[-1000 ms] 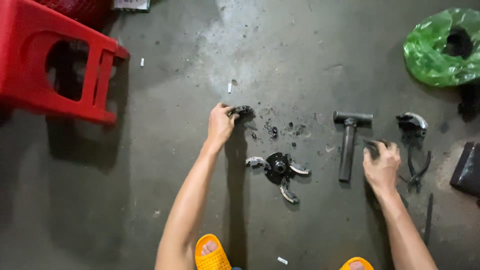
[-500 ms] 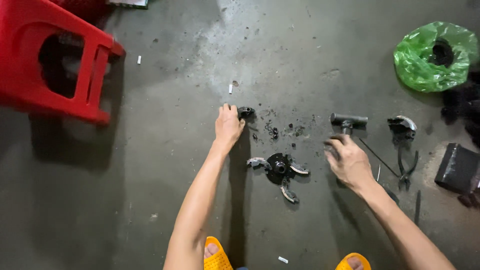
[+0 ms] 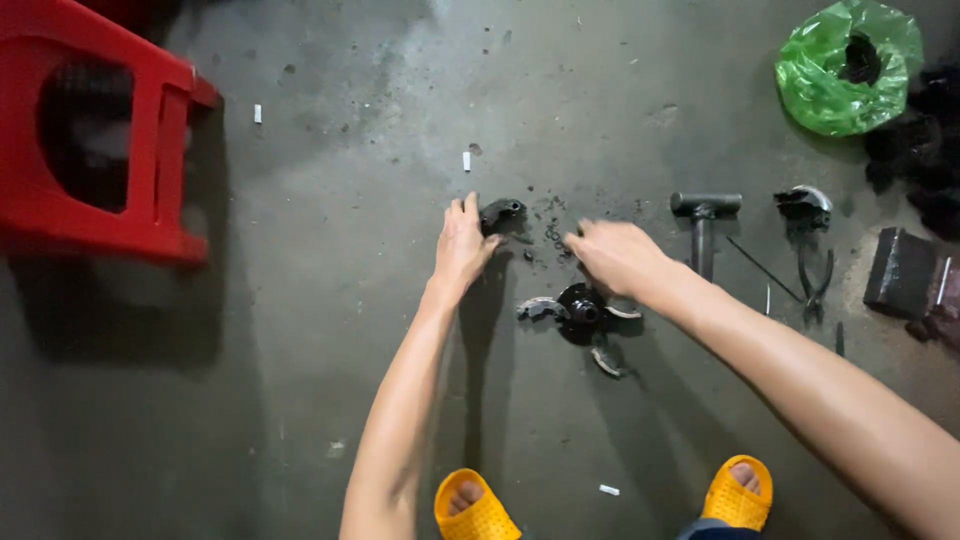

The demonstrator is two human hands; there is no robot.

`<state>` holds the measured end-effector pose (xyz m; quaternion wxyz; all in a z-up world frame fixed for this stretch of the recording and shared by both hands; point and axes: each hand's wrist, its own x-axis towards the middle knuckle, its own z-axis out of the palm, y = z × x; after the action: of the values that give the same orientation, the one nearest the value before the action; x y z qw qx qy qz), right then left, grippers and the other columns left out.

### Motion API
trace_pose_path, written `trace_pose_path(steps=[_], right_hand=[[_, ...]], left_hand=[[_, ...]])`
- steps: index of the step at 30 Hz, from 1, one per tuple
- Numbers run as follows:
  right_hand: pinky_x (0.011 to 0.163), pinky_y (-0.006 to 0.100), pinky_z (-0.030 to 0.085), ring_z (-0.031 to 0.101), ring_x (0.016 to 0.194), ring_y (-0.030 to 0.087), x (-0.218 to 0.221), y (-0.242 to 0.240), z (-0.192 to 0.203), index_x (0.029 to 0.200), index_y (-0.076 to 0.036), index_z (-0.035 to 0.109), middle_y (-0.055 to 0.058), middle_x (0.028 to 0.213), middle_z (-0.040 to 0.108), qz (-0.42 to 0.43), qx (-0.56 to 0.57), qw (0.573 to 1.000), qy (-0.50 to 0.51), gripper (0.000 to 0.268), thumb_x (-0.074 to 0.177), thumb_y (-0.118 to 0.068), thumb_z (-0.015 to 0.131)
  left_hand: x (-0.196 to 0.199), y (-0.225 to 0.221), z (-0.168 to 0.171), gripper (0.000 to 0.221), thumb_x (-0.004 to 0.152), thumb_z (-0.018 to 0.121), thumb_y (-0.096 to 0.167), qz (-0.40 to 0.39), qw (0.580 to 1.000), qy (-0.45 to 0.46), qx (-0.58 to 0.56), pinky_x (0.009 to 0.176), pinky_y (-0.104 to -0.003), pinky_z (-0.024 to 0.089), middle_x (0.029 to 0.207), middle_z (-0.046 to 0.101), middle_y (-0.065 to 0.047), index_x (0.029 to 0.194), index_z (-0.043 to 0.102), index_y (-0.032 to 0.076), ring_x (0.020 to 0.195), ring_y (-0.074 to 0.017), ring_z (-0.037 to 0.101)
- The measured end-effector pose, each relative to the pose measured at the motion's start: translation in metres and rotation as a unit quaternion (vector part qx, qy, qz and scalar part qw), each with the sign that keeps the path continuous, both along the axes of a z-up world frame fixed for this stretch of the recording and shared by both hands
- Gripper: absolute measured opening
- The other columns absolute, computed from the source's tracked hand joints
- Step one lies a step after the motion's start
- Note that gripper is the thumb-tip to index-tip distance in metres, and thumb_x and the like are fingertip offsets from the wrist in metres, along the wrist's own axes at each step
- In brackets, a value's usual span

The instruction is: Disassembling and inspecting the weights and springs of a mechanical clutch assembly.

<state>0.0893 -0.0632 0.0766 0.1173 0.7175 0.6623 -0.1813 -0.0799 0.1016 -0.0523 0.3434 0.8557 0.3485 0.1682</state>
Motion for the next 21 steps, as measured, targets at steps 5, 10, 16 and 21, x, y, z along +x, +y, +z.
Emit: trace_pose_path(steps=[5, 10, 16, 21], right_hand=[[0.083, 0.045, 0.057, 0.065, 0.103, 0.038, -0.009, 0.076, -0.058, 0.13, -0.003, 0.055, 0.023, 0.114, 0.06, 0.004, 0.094, 0.996, 0.001, 0.049, 0.081, 0.0, 0.063], [0.084, 0.045, 0.058, 0.061, 0.11, 0.036, -0.042, 0.125, -0.075, 0.136, -0.009, 0.054, 0.022, 0.125, 0.056, 0.038, 0.091, 0.994, -0.05, 0.068, 0.071, 0.004, 0.069], [0.076, 0.047, 0.059, 0.061, 0.112, 0.035, -0.047, 0.129, -0.112, 0.109, -0.014, 0.068, 0.015, 0.12, 0.06, 0.029, 0.076, 0.996, -0.018, 0.03, 0.08, -0.014, 0.071], [0.071, 0.043, 0.06, 0.068, 0.096, 0.036, -0.043, 0.128, -0.133, 0.103, -0.008, 0.068, 0.018, 0.104, 0.065, 0.011, 0.081, 0.997, -0.012, 0.018, 0.088, -0.018, 0.064]], left_hand=[[-0.059, 0.024, 0.005, 0.082, 0.073, 0.087, 0.012, -0.03, 0.999, -0.011, -0.031, 0.1, -0.048, 0.049, 0.128, 0.055, -0.027, 0.144, 0.046, -0.002, 0.119, -0.0453, 0.057], [-0.103, 0.039, 0.018, 0.071, 0.081, 0.083, 0.011, -0.012, 0.997, -0.046, -0.064, 0.097, -0.046, 0.052, 0.131, 0.059, -0.023, 0.143, 0.049, -0.001, 0.117, -0.0413, 0.061], [-0.099, 0.032, 0.033, 0.053, 0.087, 0.076, 0.01, 0.006, 0.987, -0.099, -0.13, 0.079, -0.036, 0.062, 0.123, 0.066, -0.018, 0.135, 0.058, -0.001, 0.099, -0.0274, 0.073], [-0.092, 0.026, 0.044, 0.047, 0.089, 0.076, 0.011, 0.021, 0.983, -0.064, -0.172, 0.075, -0.033, 0.063, 0.121, 0.067, -0.016, 0.132, 0.061, 0.0, 0.095, -0.022, 0.075]])
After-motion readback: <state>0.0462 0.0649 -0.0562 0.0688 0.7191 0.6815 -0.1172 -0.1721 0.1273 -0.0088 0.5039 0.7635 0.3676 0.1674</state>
